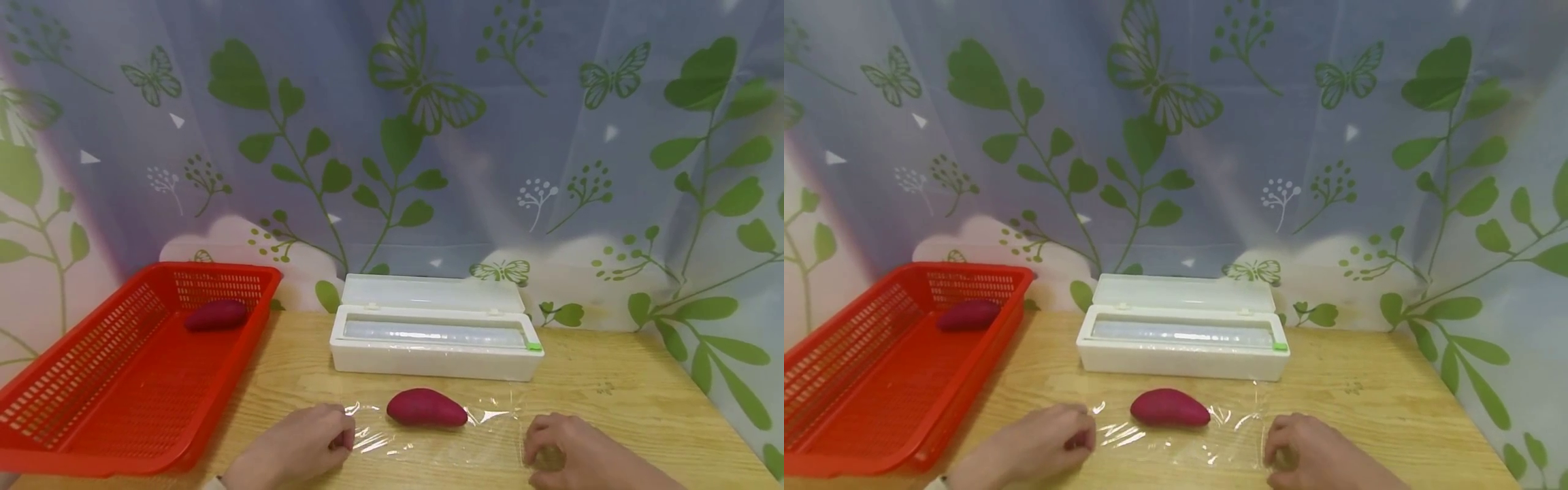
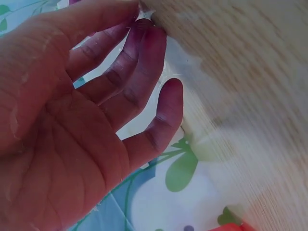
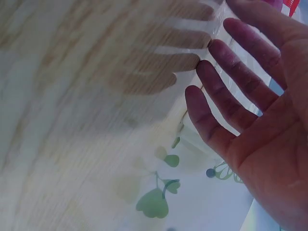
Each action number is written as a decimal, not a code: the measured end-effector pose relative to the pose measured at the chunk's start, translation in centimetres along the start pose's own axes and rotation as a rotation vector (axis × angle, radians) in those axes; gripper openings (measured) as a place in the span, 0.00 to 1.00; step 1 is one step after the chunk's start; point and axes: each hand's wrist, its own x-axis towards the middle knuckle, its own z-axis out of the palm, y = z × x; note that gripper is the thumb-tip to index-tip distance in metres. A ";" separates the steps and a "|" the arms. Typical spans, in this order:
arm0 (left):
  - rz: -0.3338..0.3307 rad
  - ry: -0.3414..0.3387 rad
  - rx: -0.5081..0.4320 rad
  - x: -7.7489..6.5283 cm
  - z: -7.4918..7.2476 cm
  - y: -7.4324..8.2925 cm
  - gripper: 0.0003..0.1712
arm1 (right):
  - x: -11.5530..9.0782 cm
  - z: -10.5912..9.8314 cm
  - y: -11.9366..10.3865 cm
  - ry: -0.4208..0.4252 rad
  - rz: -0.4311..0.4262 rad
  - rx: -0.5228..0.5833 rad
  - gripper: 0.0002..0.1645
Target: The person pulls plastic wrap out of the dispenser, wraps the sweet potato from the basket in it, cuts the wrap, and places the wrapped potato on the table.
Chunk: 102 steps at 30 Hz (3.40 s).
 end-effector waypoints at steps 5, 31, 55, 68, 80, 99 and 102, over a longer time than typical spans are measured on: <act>-0.023 -0.016 -0.038 0.1 -0.2 -0.3 0.08 | 0.0 0.2 0.0 0.036 -0.048 -0.064 0.06; 0.029 0.063 -0.149 0.0 -1.4 -0.7 0.08 | 0.1 0.8 -0.8 0.118 0.000 -0.187 0.05; -0.021 0.415 -0.096 2.1 -2.1 -1.2 0.06 | 1.8 -0.8 -0.4 0.552 -0.007 -0.063 0.08; -0.251 0.557 -0.097 4.3 -2.2 -0.2 0.03 | 4.0 -0.7 -0.8 0.746 0.140 -0.132 0.06; -0.279 0.611 -0.331 6.1 -0.8 0.4 0.02 | 5.1 -0.7 -0.9 0.671 0.349 -0.157 0.07; -0.302 0.397 -0.124 4.4 -1.2 0.1 0.04 | 3.9 -1.5 -0.7 0.457 0.463 0.189 0.08; -0.297 0.334 -0.142 3.9 -1.3 -0.2 0.06 | 3.3 -1.5 -0.5 0.431 0.502 0.249 0.11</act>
